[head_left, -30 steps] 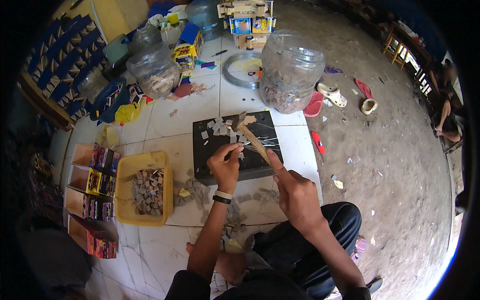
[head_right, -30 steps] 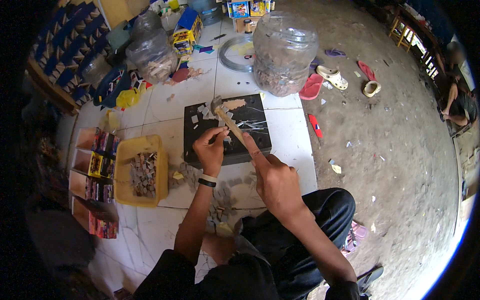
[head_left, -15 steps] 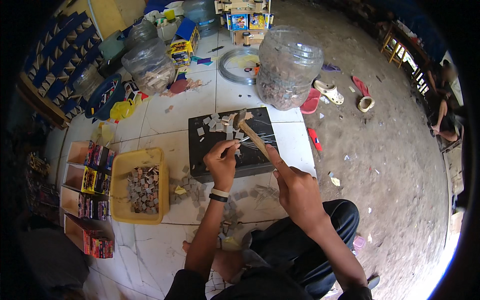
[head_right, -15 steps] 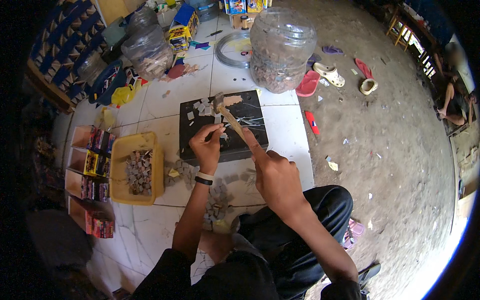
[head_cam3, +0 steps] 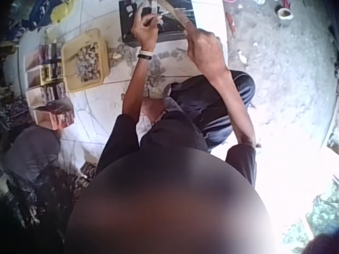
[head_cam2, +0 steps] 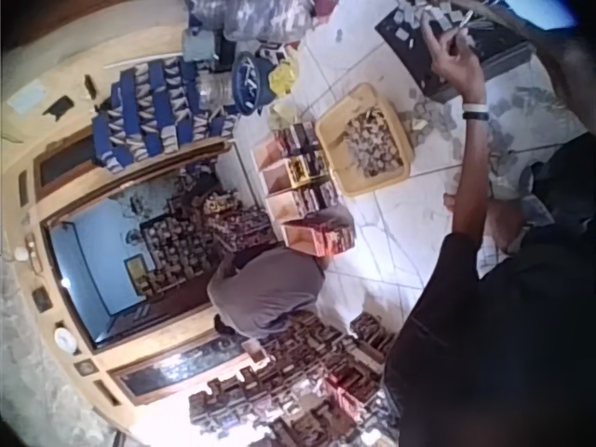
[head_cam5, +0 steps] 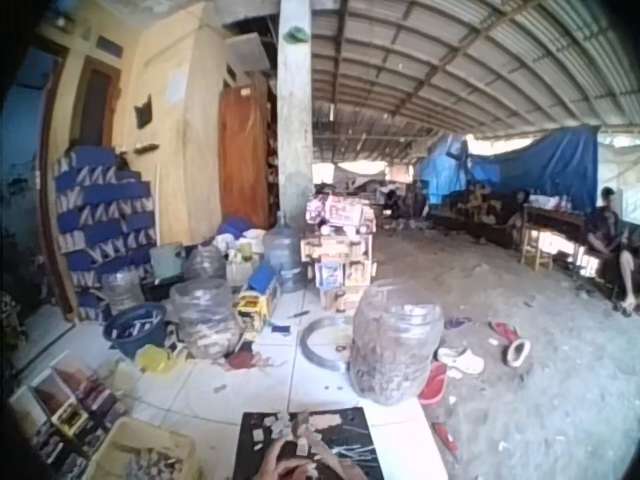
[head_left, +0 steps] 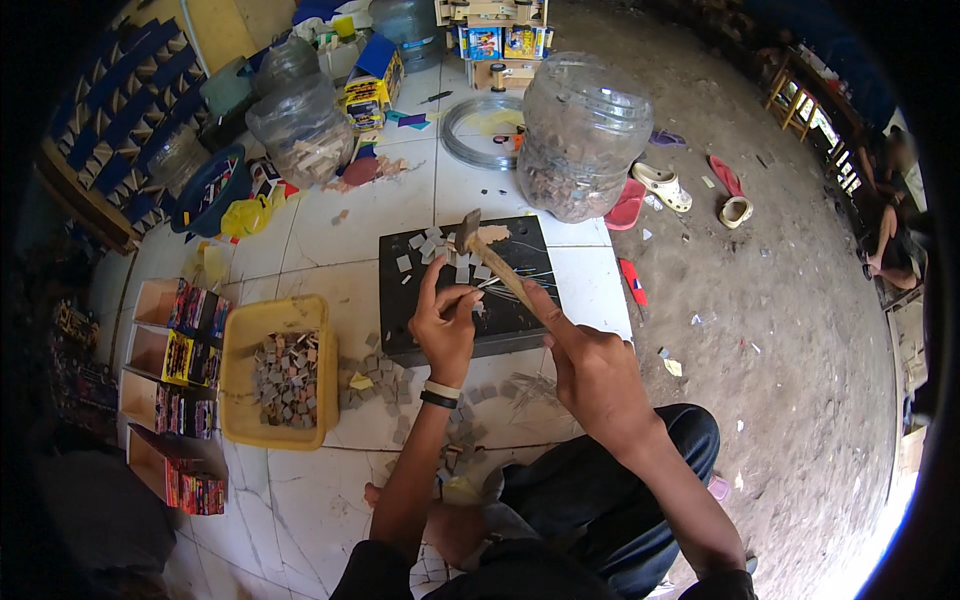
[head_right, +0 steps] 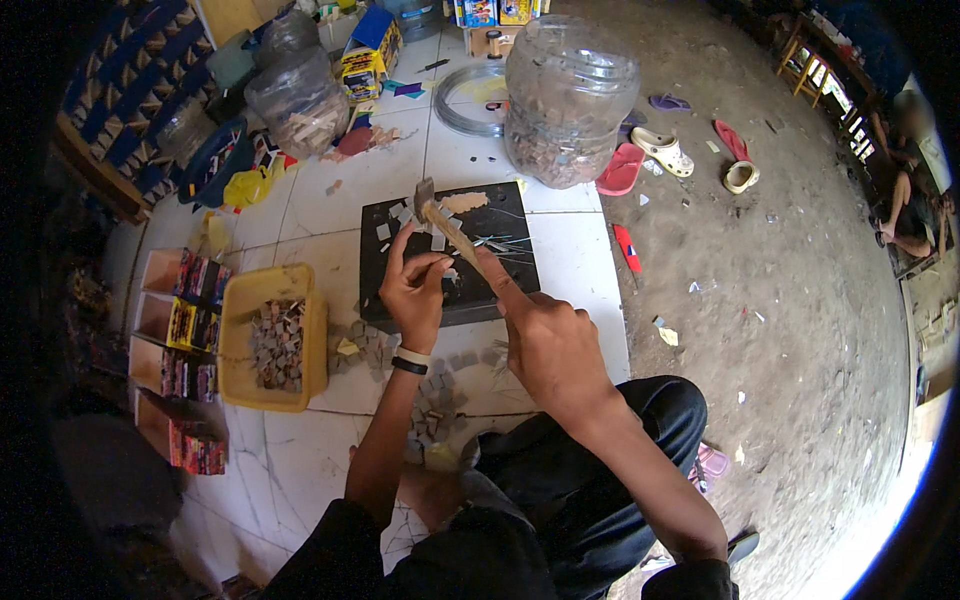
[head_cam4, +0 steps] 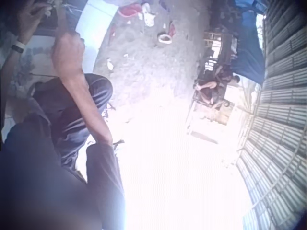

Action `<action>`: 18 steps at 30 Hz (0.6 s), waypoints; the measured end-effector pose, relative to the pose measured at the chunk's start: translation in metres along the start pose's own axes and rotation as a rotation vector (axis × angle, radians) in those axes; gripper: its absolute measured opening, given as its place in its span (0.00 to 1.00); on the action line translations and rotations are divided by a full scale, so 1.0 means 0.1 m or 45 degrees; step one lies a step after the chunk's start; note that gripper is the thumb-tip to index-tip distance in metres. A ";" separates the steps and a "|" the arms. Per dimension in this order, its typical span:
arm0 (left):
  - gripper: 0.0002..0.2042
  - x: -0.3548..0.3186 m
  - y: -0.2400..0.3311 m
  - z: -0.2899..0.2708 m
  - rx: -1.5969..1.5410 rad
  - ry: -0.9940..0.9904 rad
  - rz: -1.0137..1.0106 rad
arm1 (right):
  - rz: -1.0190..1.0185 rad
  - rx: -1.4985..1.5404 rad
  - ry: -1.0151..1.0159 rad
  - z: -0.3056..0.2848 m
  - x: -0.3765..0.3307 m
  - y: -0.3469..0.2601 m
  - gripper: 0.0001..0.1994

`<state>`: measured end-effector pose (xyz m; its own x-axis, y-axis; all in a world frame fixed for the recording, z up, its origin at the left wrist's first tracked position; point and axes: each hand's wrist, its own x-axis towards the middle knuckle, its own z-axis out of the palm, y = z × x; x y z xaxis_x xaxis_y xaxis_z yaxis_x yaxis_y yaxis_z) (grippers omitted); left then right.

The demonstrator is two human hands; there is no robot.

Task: The person sits on the floor and repeatedly assembles small firecrackers by inserting a metal pin into a grey block and striking it with a hammer. The person handles the blocks and pins one at a time, placing the assembled items into a yellow bin.

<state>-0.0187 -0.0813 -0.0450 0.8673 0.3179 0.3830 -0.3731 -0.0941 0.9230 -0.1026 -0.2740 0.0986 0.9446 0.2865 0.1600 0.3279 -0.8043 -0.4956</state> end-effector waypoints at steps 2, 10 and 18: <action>0.32 0.00 0.00 0.00 0.005 0.004 0.012 | 0.037 -0.107 -0.172 -0.04 0.02 0.03 0.36; 0.30 0.01 -0.01 -0.01 -0.018 -0.027 0.026 | -0.087 -0.115 0.020 0.01 0.01 0.11 0.35; 0.20 0.03 0.03 -0.08 0.010 0.009 -0.014 | 0.008 -0.018 -0.058 -0.09 0.00 0.18 0.33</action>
<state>-0.0203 -0.0736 -0.0412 0.8690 0.3259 0.3723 -0.3608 -0.0976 0.9275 -0.0968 -0.2928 0.0976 0.9451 0.3046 0.1182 0.3227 -0.8131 -0.4845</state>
